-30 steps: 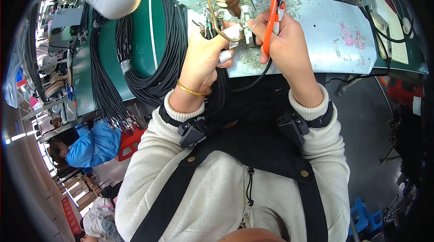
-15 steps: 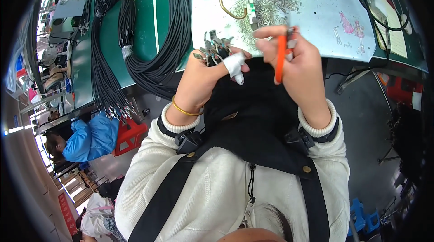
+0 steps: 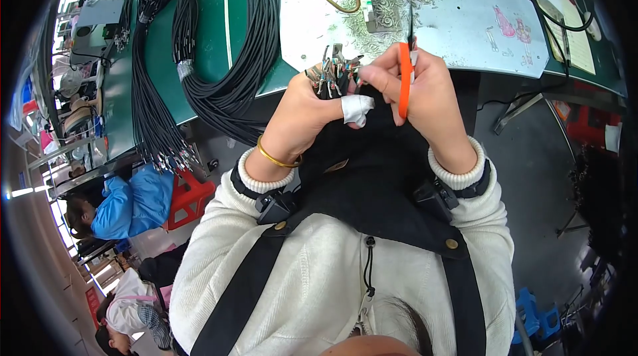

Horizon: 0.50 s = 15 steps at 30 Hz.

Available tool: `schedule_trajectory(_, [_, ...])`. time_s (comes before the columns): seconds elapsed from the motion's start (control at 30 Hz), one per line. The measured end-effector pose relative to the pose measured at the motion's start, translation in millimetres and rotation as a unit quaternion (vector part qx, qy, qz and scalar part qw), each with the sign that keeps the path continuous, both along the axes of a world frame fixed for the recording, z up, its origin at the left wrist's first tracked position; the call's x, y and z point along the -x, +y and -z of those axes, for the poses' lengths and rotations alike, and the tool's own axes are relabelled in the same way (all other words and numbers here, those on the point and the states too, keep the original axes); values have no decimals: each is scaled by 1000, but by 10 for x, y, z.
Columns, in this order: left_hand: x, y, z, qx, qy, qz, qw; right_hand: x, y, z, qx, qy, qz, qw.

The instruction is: The person picks up a bundle of cables, cuts the tape with shears, and separates the cables. They then place the end of each cable into a machine one at a time to crimp them before setting the bundle back on the table.

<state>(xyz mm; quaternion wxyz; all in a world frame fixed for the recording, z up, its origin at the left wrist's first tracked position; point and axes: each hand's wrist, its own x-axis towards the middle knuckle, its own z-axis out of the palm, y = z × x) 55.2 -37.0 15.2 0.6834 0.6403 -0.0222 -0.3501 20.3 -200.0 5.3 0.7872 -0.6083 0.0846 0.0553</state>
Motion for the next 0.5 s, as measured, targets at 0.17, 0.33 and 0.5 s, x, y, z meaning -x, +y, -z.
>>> schedule_trajectory(0.17, [21,37,22,-2,-12,-11,1000,6,58,36,78,-27,112,990])
schedule_trajectory(0.33, [-11,81,-18,78,39,-26,996,22,30,234,338,-265,177,886])
schedule_trajectory(0.5, [-27,74,-98,100,93,-9,991,17,-4,226,482,-495,131,711])
